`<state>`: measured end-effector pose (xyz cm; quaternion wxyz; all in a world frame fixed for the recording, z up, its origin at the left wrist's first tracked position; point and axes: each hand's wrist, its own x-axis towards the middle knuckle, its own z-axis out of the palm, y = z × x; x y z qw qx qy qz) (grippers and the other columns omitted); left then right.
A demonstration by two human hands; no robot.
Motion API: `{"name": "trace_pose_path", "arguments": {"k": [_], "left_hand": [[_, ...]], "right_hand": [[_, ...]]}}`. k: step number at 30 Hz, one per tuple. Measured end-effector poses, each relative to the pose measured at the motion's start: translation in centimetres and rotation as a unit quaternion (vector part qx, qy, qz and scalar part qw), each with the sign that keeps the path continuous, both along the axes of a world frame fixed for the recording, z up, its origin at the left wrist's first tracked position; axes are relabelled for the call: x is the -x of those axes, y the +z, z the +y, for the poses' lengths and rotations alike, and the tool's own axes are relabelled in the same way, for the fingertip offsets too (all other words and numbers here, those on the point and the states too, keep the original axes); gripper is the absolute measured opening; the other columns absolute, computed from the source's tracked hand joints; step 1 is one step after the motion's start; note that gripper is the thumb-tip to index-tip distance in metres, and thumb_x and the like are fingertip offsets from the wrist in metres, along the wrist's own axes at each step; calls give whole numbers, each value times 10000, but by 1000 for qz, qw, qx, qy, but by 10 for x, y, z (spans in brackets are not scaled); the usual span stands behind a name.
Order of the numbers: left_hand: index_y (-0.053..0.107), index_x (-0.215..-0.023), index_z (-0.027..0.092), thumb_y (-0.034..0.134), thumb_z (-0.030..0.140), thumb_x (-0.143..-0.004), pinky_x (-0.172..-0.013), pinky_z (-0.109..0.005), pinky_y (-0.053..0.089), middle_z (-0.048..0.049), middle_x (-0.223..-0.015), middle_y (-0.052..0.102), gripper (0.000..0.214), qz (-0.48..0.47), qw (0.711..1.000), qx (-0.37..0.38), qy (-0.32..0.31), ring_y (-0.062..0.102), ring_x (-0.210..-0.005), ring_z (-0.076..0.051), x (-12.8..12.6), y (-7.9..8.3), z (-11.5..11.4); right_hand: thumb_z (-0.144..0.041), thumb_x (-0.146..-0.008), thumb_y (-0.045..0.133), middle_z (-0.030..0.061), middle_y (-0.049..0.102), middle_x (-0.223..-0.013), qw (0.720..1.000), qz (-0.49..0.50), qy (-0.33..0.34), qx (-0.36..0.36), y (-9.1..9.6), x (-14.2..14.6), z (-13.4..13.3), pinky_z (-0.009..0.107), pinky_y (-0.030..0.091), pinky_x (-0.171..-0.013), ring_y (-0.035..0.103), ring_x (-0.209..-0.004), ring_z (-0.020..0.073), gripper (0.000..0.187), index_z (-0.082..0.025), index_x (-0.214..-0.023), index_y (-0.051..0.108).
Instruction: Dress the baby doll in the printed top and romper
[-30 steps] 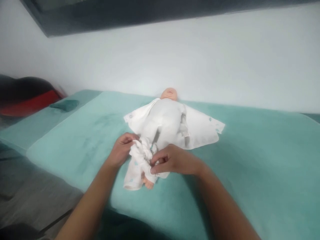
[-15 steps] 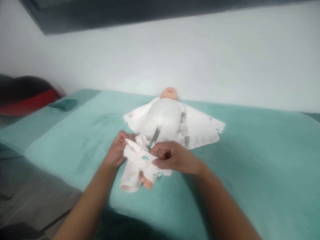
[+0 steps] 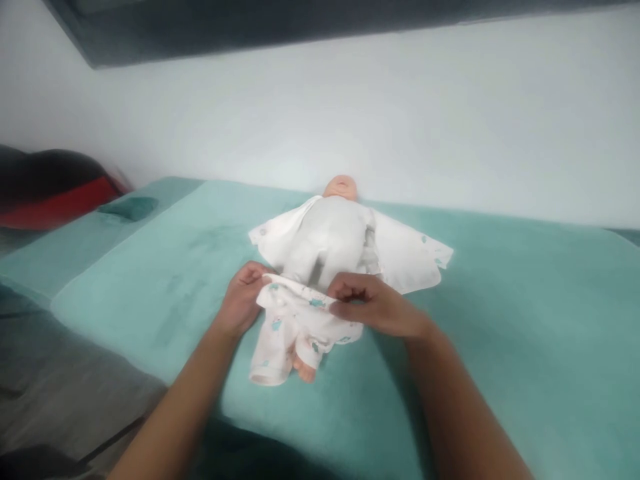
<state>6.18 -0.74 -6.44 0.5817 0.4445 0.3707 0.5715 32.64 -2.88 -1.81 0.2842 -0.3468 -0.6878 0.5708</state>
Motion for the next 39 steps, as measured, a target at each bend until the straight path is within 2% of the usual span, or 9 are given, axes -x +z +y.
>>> {"name": "trace_pose_path", "arguments": {"k": [10,14,17,21,24,28,31,34,39], "left_hand": [[578,-732,180,799,290,-669,-564,-203,357,53,-639,541,255,-34,998,26,45,472,-577,-72,-3,4,2],[588,-723,176,784,278,-687,-556,-206,340,53,-626,530,224,-2,999,22,36,455,-566,-73,-4,2,4],[603,-730,174,759,258,-714,-581,-213,359,43,-659,562,178,37,999,16,24,478,-593,-81,-4,2,4],[620,-754,174,731,233,-735,-795,-275,444,-35,-1021,679,127,73,997,-8,3,609,-913,-162,-5,4,5],[595,-755,173,710,231,-761,-975,-360,410,-83,-1365,571,129,61,997,-28,-35,540,-1216,-242,-6,6,6],[536,-774,181,682,250,-816,-1040,-401,362,-100,-1504,444,167,50,994,-45,-82,445,-1348,-267,-8,5,11],[505,-795,188,677,280,-829,-1028,-405,365,-118,-1516,423,198,61,993,-53,-82,431,-1361,-274,-12,4,16],[489,-820,197,651,323,-849,-987,-394,388,-129,-1451,501,208,77,993,-57,-64,483,-1307,-270,-17,3,21],[478,-826,207,593,353,-874,-841,-308,418,-64,-1111,668,191,154,986,-63,-11,602,-1017,-200,-23,8,30]], "right_hand": [[-580,-828,613,-7,464,-699,976,-198,-83,-38,-6,-36,15,270,312,-600,408,-681,133,428,-172,-705,570],[-597,-802,630,-2,508,-742,980,-195,-30,-1,-13,-40,20,280,350,-636,455,-728,157,424,-174,-785,602],[-610,-803,620,1,517,-758,986,-162,-34,-9,-17,-38,22,286,372,-655,472,-746,165,437,-174,-795,587],[-565,-858,580,-2,494,-796,981,-136,-97,-97,-24,-31,24,290,381,-656,474,-740,154,392,-193,-740,547],[-504,-875,587,53,512,-1066,962,-127,-153,-188,-30,-28,26,336,428,-838,528,-1002,210,321,-206,-754,592],[-458,-889,581,79,445,-1285,924,-134,-236,-269,-38,-24,28,416,330,-1072,417,-1294,262,250,-229,-798,619],[-442,-890,585,93,432,-1347,903,-126,-280,-301,-41,-21,29,433,329,-1094,417,-1322,265,232,-228,-807,615],[-429,-879,607,85,431,-1425,892,-115,-301,-317,-43,-17,30,445,334,-1099,415,-1343,273,217,-229,-796,623],[-395,-875,612,83,551,-1360,897,-86,-302,-311,-47,-17,34,425,385,-1048,472,-1315,273,180,-233,-798,623]]}}
